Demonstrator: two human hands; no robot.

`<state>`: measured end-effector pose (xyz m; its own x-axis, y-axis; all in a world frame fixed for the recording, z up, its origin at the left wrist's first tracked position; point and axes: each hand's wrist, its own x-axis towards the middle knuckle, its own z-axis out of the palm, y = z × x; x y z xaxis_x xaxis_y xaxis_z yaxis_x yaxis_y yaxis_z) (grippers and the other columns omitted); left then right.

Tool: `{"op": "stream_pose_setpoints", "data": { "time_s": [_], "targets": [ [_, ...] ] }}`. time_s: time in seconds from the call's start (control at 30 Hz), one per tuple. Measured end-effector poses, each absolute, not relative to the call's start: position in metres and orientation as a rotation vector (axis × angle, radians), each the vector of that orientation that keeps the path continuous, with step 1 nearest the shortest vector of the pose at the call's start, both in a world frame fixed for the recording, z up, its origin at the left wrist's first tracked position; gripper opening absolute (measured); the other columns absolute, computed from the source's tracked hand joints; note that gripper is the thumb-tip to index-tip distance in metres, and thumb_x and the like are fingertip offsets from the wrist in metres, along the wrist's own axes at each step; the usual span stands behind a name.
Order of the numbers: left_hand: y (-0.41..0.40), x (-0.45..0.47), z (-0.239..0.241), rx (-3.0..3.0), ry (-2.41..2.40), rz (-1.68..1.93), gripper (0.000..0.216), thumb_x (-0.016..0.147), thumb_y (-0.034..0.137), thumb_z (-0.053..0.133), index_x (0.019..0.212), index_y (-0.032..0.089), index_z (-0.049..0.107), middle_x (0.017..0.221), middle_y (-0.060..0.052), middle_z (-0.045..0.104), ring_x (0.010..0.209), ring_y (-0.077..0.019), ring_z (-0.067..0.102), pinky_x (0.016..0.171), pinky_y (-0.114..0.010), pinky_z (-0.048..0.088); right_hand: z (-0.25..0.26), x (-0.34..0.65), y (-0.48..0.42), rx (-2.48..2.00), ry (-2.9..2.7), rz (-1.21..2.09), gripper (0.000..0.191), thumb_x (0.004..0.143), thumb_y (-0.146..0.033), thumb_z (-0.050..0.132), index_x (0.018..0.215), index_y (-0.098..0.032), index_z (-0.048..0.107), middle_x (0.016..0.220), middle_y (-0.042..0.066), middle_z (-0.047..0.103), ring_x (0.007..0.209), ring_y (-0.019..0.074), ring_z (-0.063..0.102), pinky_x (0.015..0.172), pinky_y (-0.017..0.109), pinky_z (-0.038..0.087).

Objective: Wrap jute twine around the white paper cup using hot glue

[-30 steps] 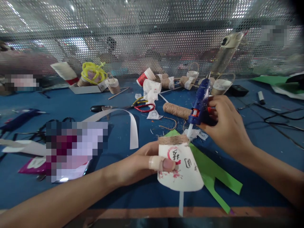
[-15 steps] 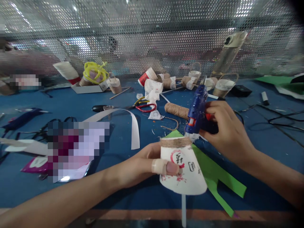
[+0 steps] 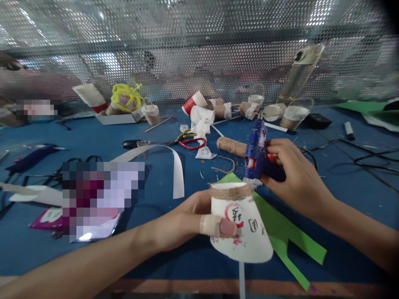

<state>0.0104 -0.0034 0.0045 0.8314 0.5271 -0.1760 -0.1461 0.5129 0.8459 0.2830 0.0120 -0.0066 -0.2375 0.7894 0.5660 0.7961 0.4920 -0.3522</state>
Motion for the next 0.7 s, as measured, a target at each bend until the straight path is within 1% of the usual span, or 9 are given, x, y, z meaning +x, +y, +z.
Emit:
{"op": "stream_pose_setpoints", "data": {
  "time_s": [0.1, 0.17, 0.27, 0.37, 0.47, 0.53, 0.57, 0.63, 0.7],
  "targets": [
    [-0.003, 0.010, 0.004, 0.942, 0.466, 0.395, 0.060, 0.076, 0.046, 0.094, 0.126, 0.017, 0.079, 0.115, -0.014, 0.083, 0.103, -0.0274, 0.077, 0.089, -0.032, 0.059, -0.006, 0.281, 0.012, -1.314, -2.022, 0.049, 0.028, 0.089, -0.019, 0.067, 0.113, -0.025, 0.055, 0.126, 0.015, 0.068, 0.113, 0.0352, 0.071, 0.086, 0.047, 0.061],
    [-0.003, 0.010, 0.004, 0.929, 0.476, 0.407, 0.063, 0.074, 0.048, 0.095, 0.127, 0.019, 0.078, 0.117, -0.015, 0.084, 0.107, -0.0295, 0.077, 0.091, -0.034, 0.059, -0.006, 0.280, 0.011, -1.335, -1.988, 0.117, 0.030, 0.087, -0.021, 0.067, 0.115, -0.025, 0.056, 0.121, 0.015, 0.072, 0.107, 0.0355, 0.074, 0.085, 0.048, 0.061],
    [-0.001, 0.010, 0.004, 0.920, 0.460, 0.461, 0.063, 0.073, 0.045, 0.096, 0.129, 0.023, 0.079, 0.115, -0.011, 0.084, 0.102, -0.0262, 0.078, 0.090, -0.033, 0.059, -0.006, 0.278, 0.009, -1.370, -1.916, 0.293, 0.032, 0.085, -0.026, 0.070, 0.115, -0.024, 0.059, 0.109, 0.012, 0.077, 0.097, 0.0357, 0.077, 0.080, 0.048, 0.062],
    [0.000, 0.010, 0.006, 0.934, 0.424, 0.488, 0.055, 0.076, 0.040, 0.095, 0.126, 0.022, 0.080, 0.109, -0.007, 0.082, 0.094, -0.0210, 0.077, 0.089, -0.029, 0.059, -0.008, 0.275, 0.005, -1.317, -1.826, 0.553, 0.036, 0.088, -0.031, 0.076, 0.120, -0.025, 0.061, 0.107, 0.010, 0.079, 0.095, 0.0318, 0.078, 0.083, 0.047, 0.064],
    [0.000, 0.011, 0.007, 0.962, 0.412, 0.478, 0.047, 0.080, 0.039, 0.092, 0.121, 0.018, 0.082, 0.106, -0.007, 0.081, 0.092, -0.0185, 0.074, 0.084, -0.025, 0.057, -0.010, 0.269, -0.003, -1.158, -1.671, 0.815, 0.029, 0.100, -0.040, 0.071, 0.125, -0.029, 0.063, 0.119, 0.007, 0.079, 0.105, 0.0265, 0.079, 0.097, 0.045, 0.065],
    [0.000, 0.010, 0.006, 0.960, 0.414, 0.478, 0.045, 0.082, 0.038, 0.092, 0.121, 0.020, 0.081, 0.107, -0.006, 0.081, 0.093, -0.0178, 0.073, 0.086, -0.025, 0.056, -0.010, 0.265, -0.009, -1.086, -1.588, 0.978, 0.027, 0.104, -0.045, 0.066, 0.128, -0.032, 0.066, 0.127, 0.006, 0.078, 0.121, 0.0267, 0.076, 0.108, 0.045, 0.062],
    [-0.001, 0.010, 0.006, 0.957, 0.422, 0.479, 0.044, 0.081, 0.037, 0.092, 0.122, 0.021, 0.081, 0.107, -0.005, 0.080, 0.093, -0.0175, 0.072, 0.088, -0.026, 0.056, -0.011, 0.263, -0.012, -1.066, -1.566, 1.038, 0.026, 0.105, -0.046, 0.065, 0.127, -0.033, 0.069, 0.128, 0.005, 0.079, 0.125, 0.0272, 0.075, 0.111, 0.046, 0.062],
    [-0.001, 0.010, 0.006, 0.963, 0.448, 0.486, 0.040, 0.081, 0.036, 0.093, 0.117, 0.022, 0.082, 0.104, -0.004, 0.080, 0.091, -0.0164, 0.071, 0.088, -0.026, 0.055, -0.011, 0.260, -0.017, -1.059, -1.551, 1.126, 0.028, 0.106, -0.048, 0.063, 0.128, -0.034, 0.072, 0.132, 0.004, 0.079, 0.126, 0.0276, 0.075, 0.114, 0.047, 0.061],
    [-0.002, 0.009, 0.006, 0.975, 0.476, 0.488, 0.039, 0.080, 0.036, 0.093, 0.114, 0.021, 0.082, 0.103, -0.004, 0.080, 0.092, -0.0169, 0.070, 0.086, -0.026, 0.055, -0.011, 0.260, -0.018, -1.056, -1.530, 1.168, 0.028, 0.106, -0.048, 0.065, 0.130, -0.035, 0.074, 0.133, 0.004, 0.079, 0.122, 0.0275, 0.077, 0.111, 0.046, 0.063]
  ]
}}
